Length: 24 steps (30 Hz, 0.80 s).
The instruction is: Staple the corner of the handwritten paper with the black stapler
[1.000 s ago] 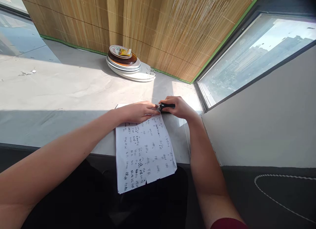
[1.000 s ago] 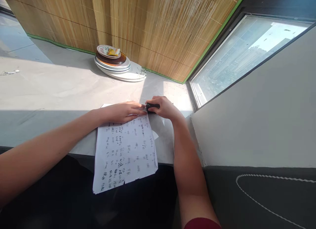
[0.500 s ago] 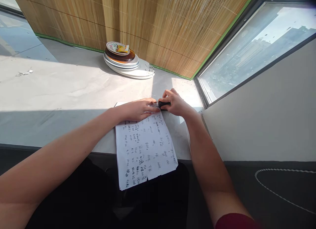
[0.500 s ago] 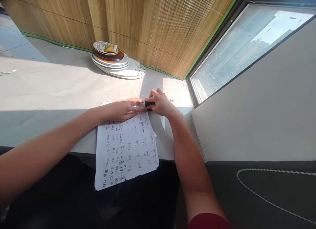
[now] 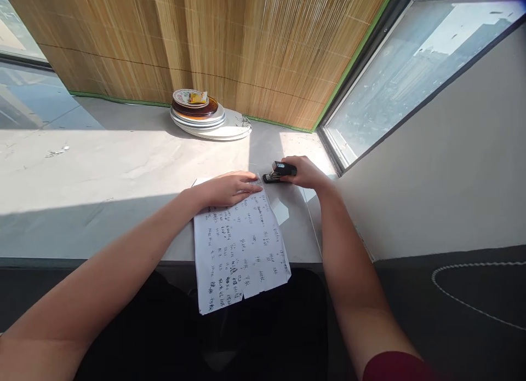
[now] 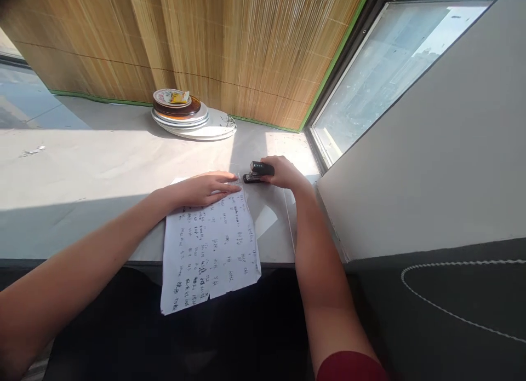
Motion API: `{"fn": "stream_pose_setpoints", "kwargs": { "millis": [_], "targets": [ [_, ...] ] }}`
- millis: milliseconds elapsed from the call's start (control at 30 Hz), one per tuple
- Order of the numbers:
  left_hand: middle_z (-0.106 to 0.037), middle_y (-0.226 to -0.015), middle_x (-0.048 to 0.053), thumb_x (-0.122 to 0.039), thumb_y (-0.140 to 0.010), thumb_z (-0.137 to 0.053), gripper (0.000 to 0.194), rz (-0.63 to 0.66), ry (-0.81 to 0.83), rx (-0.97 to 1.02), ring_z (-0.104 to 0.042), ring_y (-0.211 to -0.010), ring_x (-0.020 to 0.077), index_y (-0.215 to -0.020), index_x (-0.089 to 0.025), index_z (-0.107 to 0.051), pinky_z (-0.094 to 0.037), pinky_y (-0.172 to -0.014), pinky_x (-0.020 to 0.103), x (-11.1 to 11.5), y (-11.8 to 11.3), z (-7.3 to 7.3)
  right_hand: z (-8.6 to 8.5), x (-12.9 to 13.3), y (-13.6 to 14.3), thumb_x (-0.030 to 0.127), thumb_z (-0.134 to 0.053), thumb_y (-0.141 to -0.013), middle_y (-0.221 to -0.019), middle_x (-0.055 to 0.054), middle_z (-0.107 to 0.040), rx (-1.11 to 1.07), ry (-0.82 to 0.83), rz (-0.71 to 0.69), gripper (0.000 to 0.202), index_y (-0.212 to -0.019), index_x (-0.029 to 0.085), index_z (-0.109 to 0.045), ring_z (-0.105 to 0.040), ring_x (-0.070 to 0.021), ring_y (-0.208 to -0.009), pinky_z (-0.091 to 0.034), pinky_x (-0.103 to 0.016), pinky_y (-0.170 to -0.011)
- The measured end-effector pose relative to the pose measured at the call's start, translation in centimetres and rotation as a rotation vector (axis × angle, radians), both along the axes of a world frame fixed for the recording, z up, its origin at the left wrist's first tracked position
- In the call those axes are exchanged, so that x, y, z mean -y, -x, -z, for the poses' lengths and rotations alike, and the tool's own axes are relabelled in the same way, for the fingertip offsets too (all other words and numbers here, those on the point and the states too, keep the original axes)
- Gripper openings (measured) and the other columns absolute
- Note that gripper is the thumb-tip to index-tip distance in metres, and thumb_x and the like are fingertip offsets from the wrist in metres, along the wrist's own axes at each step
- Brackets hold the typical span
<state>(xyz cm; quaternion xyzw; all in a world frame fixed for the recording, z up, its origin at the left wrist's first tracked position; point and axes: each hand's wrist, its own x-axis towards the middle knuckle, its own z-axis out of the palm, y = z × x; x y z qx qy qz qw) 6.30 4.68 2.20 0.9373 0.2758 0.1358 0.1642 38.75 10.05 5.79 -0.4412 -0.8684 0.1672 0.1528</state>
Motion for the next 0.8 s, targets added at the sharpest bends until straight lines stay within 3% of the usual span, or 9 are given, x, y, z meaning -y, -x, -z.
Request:
{"fn": "stream_pose_setpoints", "kwargs": {
  "millis": [167,433,600,700,800],
  "targets": [
    [-0.051,-0.172,0.008,-0.034,-0.115,-0.042,0.049,-0.004,-0.01,-0.054,-0.048,-0.159,0.0256,-0.159,-0.028,-0.063,-0.038,-0.132,0.046,0.1,0.1,-0.2,0.3,0.0,-0.1,0.04,-0.079,-0.082,-0.082,-0.002,-0.068,-0.073,0.021,0.127,0.022,-0.091,0.023,-0.069,-0.058,-0.0204,-0.078,-0.039,-0.035,-0.072],
    [-0.05,-0.173,0.008,-0.033,-0.111,-0.044,0.054,-0.015,-0.023,-0.09,-0.045,-0.16,0.0286,-0.164,-0.029,-0.056,-0.034,-0.132,0.048,0.2,-0.4,-0.8,1.5,0.0,2.5,0.036,-0.075,-0.079,-0.09,-0.003,-0.07,-0.23,0.018,0.262,0.021,-0.091,0.023,-0.064,-0.06,-0.0213,-0.085,-0.042,-0.033,-0.075],
    [-0.055,-0.169,0.01,-0.036,-0.108,-0.047,0.054,-0.036,-0.019,-0.019,-0.05,-0.156,0.0301,-0.16,-0.026,-0.058,-0.038,-0.13,0.048,0.0,-0.6,-0.8,-0.9,1.7,3.9,0.033,-0.074,-0.077,-0.082,-0.002,-0.066,-0.396,0.026,0.556,0.019,-0.081,0.024,-0.057,-0.059,-0.0214,-0.078,-0.043,-0.033,-0.069],
    [-0.067,-0.151,0.012,-0.03,-0.107,-0.043,0.042,-0.182,-0.037,0.246,-0.06,-0.143,0.0273,-0.141,-0.025,-0.068,-0.047,-0.122,0.044,-0.8,-0.2,-0.9,-2.8,5.2,6.4,0.031,-0.071,-0.078,-0.083,-0.004,-0.068,-0.453,0.053,0.662,0.016,-0.084,0.024,-0.059,-0.062,-0.0228,-0.076,-0.044,-0.034,-0.066],
    [-0.071,-0.124,0.012,-0.021,-0.103,-0.04,0.031,-0.467,-0.124,0.577,-0.067,-0.12,0.0261,-0.111,-0.023,-0.069,-0.054,-0.11,0.044,-1.4,0.4,-1.1,-2.5,9.6,10.6,0.03,-0.07,-0.083,-0.092,-0.008,-0.072,-0.402,0.054,0.533,0.013,-0.092,0.025,-0.062,-0.066,-0.0263,-0.084,-0.048,-0.035,-0.067]
  ]
}}
